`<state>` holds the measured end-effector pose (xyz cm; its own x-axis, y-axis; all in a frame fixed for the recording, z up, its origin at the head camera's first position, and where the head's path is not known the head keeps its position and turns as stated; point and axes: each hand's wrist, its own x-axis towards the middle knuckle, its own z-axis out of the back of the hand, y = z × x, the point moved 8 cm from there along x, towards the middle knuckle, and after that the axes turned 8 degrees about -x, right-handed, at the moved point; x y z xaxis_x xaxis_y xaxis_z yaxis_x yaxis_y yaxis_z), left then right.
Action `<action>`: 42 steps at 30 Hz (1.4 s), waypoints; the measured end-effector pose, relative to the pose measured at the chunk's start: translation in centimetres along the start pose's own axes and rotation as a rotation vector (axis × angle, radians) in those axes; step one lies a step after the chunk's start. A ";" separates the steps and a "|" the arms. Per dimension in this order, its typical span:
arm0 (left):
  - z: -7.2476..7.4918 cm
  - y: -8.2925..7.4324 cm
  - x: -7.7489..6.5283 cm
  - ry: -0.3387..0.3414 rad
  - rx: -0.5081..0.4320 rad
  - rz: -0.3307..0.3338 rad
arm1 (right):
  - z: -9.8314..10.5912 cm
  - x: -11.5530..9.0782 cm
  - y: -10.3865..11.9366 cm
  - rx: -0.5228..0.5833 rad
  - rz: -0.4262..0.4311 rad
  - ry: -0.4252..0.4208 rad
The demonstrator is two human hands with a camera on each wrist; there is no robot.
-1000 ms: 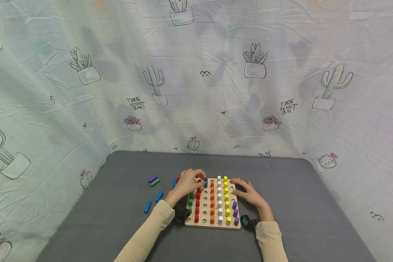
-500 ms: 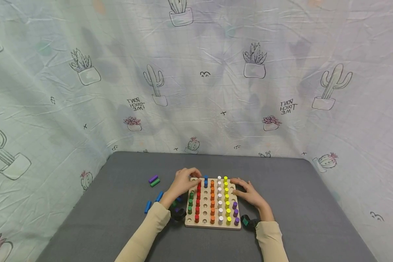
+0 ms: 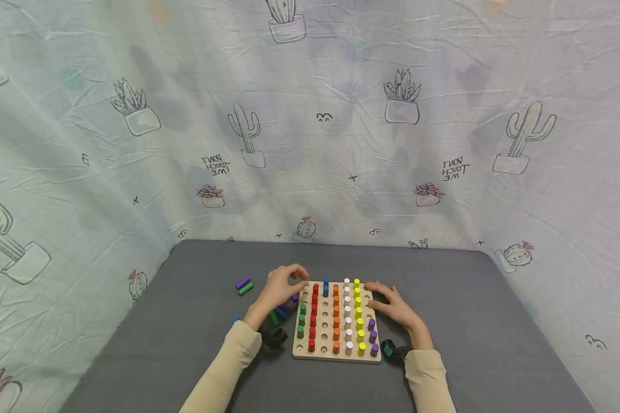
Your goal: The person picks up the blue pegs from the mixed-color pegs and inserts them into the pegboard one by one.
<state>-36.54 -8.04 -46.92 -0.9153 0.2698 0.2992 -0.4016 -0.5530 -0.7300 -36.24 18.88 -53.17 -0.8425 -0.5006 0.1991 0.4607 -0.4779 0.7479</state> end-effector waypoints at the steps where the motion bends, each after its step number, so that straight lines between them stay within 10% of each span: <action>1: 0.1 0.1 0.0 -0.003 0.001 0.003 | 0.0 0.0 0.0 0.000 -0.001 0.000; 42: 3.9 5.3 -1.7 -0.076 0.066 0.169 | -0.1 0.0 -0.3 0.022 -0.037 0.012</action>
<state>-37.25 -14.53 -48.87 -0.9685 0.1100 0.2235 -0.2414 -0.6362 -0.7328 -36.36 18.93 -53.43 -0.8552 -0.4918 0.1638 0.4232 -0.4800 0.7684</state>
